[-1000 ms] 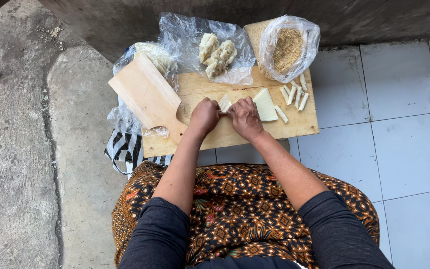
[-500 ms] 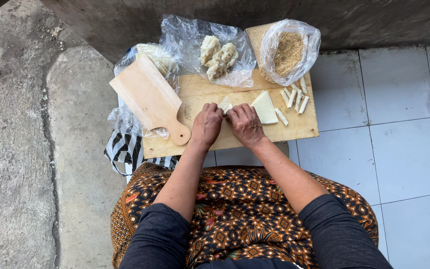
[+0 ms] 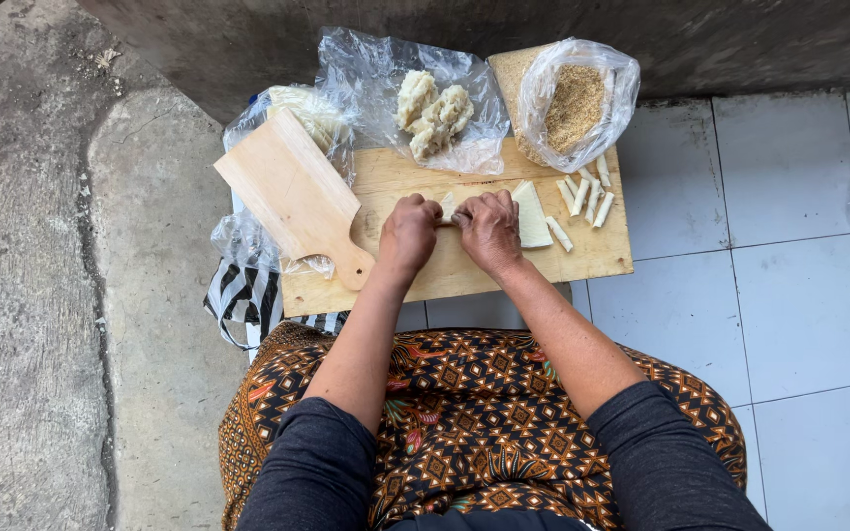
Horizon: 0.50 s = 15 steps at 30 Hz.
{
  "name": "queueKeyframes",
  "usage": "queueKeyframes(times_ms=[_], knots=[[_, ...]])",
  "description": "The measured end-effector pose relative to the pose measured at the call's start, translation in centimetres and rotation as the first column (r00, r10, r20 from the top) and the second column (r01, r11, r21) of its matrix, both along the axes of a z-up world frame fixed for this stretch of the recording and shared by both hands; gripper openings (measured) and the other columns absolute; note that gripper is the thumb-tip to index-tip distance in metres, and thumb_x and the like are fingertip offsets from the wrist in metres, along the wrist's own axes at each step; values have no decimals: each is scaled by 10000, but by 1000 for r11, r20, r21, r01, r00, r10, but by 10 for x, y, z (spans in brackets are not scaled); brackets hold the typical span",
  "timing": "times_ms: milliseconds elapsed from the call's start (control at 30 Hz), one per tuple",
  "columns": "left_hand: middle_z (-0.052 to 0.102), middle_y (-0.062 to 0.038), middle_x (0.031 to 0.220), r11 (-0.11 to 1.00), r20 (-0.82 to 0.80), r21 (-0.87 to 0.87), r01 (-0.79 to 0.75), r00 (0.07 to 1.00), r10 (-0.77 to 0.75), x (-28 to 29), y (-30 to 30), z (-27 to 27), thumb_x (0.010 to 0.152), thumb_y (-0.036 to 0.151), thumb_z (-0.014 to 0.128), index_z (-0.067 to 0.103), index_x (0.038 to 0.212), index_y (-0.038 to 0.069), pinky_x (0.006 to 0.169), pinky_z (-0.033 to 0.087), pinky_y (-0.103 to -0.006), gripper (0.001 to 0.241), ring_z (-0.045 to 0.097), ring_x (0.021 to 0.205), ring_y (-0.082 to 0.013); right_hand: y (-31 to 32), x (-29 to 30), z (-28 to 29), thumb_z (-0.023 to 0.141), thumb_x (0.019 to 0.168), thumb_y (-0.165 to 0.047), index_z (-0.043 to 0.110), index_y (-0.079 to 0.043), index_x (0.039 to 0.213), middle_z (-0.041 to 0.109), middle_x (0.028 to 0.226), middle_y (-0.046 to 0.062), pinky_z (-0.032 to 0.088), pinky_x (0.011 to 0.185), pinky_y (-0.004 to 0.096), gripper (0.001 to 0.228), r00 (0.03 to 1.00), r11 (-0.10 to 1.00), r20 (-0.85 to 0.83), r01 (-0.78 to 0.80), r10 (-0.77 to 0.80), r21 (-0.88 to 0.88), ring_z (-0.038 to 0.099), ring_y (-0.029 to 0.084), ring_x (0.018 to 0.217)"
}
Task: The person places a filling onto triangular pieces of dough and rolls them into cylindrical shapes by hand on a wooden board.
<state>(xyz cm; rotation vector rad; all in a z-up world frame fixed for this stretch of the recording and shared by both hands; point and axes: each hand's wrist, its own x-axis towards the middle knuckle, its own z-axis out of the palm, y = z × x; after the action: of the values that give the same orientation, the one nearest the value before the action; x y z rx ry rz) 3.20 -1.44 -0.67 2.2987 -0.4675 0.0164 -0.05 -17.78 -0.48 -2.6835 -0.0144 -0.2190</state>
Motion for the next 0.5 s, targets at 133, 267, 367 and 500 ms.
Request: queueKeyframes(times_ms=[133, 267, 367, 500], knots=[[631, -128, 967, 965, 169, 253, 67, 979, -112, -10, -5, -6, 844, 26, 613, 660, 912, 35, 777, 552, -399, 83, 625, 990, -299, 0, -11, 6, 718, 868, -23, 723, -72, 989, 695, 970, 74, 497, 879, 395, 130, 961, 960, 194, -151, 199, -236, 616, 246, 977], [607, -123, 975, 920, 218, 389, 58, 964, -153, -15, -7, -10, 848, 40, 609, 634, 940, 34, 783, 541, -362, 95, 604, 978, -267, 1, -21, 16, 679, 829, -7, 702, -14, 1065, 676, 1042, 104, 499, 894, 388, 237, 897, 927, 302, -235, 323, -293, 627, 271, 1037], [594, -129, 1021, 907, 213, 418, 39, 967, -139, -26, -11, -6, 870, 64, 599, 646, 993, 23, 802, 521, -376, 138, 584, 1007, -279, 2, -17, 21, 690, 863, -36, 683, -52, 1020, 663, 1044, 76, 493, 889, 396, 159, 904, 934, 298, -226, 307, -277, 620, 271, 1050], [571, -152, 1202, 908, 364, 412, -80, 928, -83, -46, -13, 3, 840, 106, 592, 647, 1228, -70, 784, 490, -382, 430, 550, 1052, -285, 5, -11, 21, 693, 875, -55, 665, -66, 978, 654, 1011, 77, 492, 894, 402, 107, 925, 936, 248, -218, 288, -275, 600, 280, 1060]])
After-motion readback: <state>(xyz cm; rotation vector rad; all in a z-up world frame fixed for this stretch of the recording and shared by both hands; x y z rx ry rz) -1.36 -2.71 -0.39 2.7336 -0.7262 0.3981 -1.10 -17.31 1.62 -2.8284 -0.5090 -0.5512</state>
